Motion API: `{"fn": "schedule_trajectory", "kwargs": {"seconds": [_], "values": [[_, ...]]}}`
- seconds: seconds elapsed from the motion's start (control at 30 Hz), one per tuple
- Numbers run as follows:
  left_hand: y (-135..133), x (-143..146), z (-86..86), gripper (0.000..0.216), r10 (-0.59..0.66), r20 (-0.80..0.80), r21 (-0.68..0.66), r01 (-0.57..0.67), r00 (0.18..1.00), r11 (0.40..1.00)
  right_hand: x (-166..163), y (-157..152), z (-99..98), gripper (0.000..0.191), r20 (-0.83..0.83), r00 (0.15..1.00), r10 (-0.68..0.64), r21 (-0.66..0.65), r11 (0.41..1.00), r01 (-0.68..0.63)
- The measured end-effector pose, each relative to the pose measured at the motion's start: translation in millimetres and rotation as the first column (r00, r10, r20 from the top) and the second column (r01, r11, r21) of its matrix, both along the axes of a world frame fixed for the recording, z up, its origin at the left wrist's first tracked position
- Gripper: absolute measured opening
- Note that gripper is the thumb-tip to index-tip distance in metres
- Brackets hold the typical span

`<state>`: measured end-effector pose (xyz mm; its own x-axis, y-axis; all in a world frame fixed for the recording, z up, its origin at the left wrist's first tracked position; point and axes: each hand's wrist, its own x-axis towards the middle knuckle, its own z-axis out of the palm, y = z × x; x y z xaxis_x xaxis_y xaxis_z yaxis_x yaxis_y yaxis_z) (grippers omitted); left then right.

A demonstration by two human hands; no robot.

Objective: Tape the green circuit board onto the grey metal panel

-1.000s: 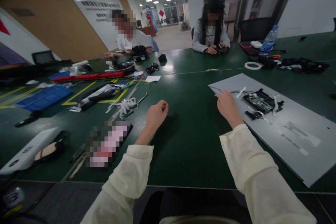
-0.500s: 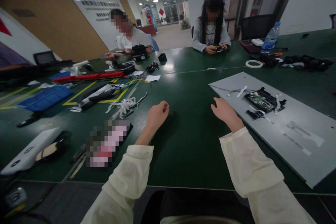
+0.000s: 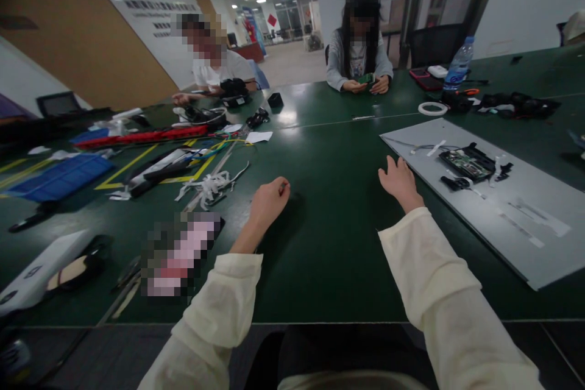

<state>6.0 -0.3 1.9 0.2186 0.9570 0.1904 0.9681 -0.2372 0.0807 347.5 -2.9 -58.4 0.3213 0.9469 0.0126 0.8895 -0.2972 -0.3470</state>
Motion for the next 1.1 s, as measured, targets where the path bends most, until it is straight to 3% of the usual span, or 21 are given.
{"fn": "schedule_trajectory", "kwargs": {"seconds": [0.2,0.43,0.57,0.8,0.97,1.1], "values": [[1,-3,-1.6,0.025,-0.004,-0.003,0.012,0.004,1.0,1.0,13,-2,-6.5,0.059,0.025,0.986,-0.163,0.06,0.985,0.161],[-1,-3,-1.6,0.025,-0.015,-0.01,0.008,0.015,1.0,1.0,27,-3,-14.9,0.061,0.048,0.962,-0.268,0.151,0.954,0.258],[-2,-3,-2.8,0.025,-0.041,-0.003,-0.001,0.041,0.999,0.999,33,-4,-14.8,0.061,0.091,0.961,-0.261,0.174,0.954,0.243],[-2,-1,-2.3,0.025,-0.064,-0.016,-0.018,0.064,0.998,0.998,50,-13,1.6,0.049,0.217,0.948,-0.231,0.268,0.949,0.169],[-3,0,-0.2,0.026,-0.053,-0.017,-0.047,0.052,0.998,0.998,58,-18,8.0,0.049,0.185,0.948,-0.26,0.234,0.948,0.215],[-5,1,2.3,0.026,-0.039,-0.002,-0.087,0.039,0.999,0.995,69,-15,15.3,0.038,0.143,0.966,-0.216,0.248,0.952,0.177]]}}
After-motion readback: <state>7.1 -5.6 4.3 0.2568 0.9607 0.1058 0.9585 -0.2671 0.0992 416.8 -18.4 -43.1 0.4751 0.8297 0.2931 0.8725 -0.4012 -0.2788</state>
